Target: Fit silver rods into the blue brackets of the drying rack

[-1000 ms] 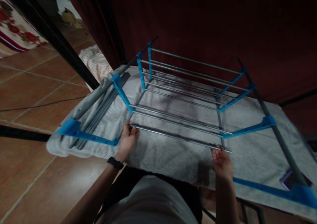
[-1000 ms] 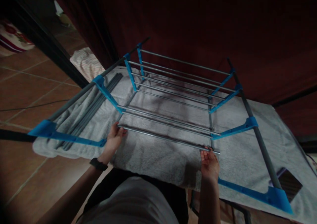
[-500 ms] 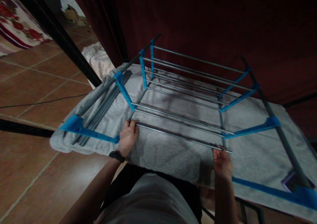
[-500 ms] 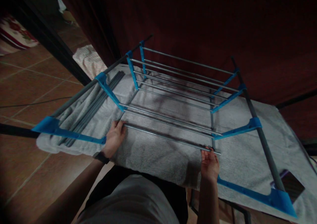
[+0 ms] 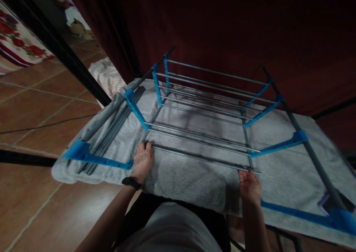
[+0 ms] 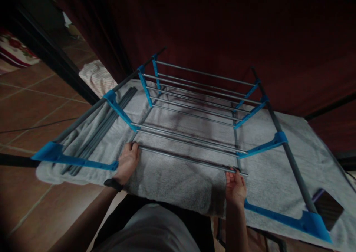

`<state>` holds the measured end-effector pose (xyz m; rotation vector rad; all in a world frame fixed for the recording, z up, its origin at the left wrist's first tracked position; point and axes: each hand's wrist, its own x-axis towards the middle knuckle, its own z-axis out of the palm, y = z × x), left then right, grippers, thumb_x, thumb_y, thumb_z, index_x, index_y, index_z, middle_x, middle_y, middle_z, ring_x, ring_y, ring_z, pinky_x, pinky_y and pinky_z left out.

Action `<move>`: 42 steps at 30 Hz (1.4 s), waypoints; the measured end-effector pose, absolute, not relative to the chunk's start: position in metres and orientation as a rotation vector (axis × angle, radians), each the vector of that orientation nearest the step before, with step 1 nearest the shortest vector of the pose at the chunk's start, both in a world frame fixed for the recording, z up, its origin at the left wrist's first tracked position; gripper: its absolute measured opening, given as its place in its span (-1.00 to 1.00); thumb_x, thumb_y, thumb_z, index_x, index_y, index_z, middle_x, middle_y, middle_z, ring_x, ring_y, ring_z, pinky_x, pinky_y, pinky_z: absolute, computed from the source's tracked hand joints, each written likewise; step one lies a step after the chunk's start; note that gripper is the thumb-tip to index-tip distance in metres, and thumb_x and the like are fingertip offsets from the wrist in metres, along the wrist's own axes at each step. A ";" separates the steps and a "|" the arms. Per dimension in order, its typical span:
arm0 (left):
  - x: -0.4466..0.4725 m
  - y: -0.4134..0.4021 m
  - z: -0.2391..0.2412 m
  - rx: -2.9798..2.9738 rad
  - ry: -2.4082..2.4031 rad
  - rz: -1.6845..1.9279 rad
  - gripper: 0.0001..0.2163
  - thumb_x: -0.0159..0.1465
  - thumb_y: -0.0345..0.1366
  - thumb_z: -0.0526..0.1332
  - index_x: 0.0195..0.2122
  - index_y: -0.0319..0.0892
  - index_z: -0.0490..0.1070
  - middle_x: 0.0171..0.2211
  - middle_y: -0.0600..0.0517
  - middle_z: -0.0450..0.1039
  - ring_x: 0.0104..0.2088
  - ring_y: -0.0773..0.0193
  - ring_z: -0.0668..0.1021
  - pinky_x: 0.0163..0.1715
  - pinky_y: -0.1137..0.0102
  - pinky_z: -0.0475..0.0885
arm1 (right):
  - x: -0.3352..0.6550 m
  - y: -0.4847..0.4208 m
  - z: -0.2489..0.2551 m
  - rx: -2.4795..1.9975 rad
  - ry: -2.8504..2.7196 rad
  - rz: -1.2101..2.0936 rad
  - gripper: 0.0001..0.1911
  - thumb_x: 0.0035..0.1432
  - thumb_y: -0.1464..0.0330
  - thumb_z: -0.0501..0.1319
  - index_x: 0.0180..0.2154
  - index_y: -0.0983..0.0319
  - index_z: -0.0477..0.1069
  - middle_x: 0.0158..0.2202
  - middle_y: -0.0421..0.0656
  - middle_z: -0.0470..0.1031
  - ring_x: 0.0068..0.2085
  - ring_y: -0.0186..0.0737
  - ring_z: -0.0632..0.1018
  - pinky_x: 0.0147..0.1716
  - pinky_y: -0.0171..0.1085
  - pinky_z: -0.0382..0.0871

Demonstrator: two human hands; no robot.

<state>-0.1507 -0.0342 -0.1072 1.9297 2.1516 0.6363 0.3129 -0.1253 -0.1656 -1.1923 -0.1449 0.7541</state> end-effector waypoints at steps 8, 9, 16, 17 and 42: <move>-0.153 -0.036 -0.104 1.966 2.120 0.606 -0.79 0.37 -0.41 0.10 -0.03 -0.15 0.44 -0.01 -0.18 0.36 0.00 -0.04 0.46 -0.05 0.23 0.38 | 0.310 -0.126 -0.165 -1.188 -0.125 0.719 -0.72 -0.08 0.26 0.50 -0.39 0.14 0.43 -0.37 -0.28 0.59 -0.39 -0.36 0.63 -0.27 -0.35 0.65; -0.152 -0.036 -0.103 1.980 2.100 0.614 -0.79 0.38 -0.41 0.08 -0.02 -0.16 0.44 -0.01 -0.19 0.37 0.01 -0.05 0.45 -0.04 0.22 0.37 | 0.310 -0.126 -0.166 -1.189 -0.134 0.714 -0.72 -0.07 0.26 0.50 -0.40 0.13 0.43 -0.37 -0.28 0.58 -0.40 -0.35 0.63 -0.28 -0.34 0.65; -0.146 -0.039 -0.094 2.212 2.196 0.209 -0.64 0.42 -0.46 -0.07 0.12 -0.20 0.41 0.05 -0.20 0.40 0.02 -0.05 0.43 0.02 0.14 0.38 | 0.310 -0.127 -0.166 -1.160 -0.122 0.739 -0.60 -0.11 0.26 0.56 -0.44 0.18 0.35 -0.48 -0.35 0.51 -0.45 -0.43 0.58 -0.26 -0.39 0.63; -0.145 -0.039 -0.094 2.243 2.217 0.148 -0.62 0.43 -0.46 -0.07 0.15 -0.19 0.40 0.07 -0.20 0.40 0.02 -0.05 0.43 0.02 0.13 0.38 | 0.310 -0.127 -0.166 -1.158 -0.113 0.743 -0.60 -0.11 0.26 0.56 -0.44 0.18 0.34 -0.48 -0.35 0.51 -0.46 -0.44 0.57 -0.26 -0.39 0.62; -0.143 -0.036 -0.109 2.384 2.330 -0.009 -0.62 0.46 -0.42 -0.08 0.17 -0.21 0.41 0.07 -0.20 0.43 -0.02 -0.08 0.44 -0.04 0.12 0.37 | 0.312 -0.128 -0.177 -1.130 -0.150 0.705 -0.74 0.00 0.32 0.49 -0.35 0.17 0.44 -0.31 -0.30 0.63 -0.28 -0.33 0.66 -0.20 -0.26 0.59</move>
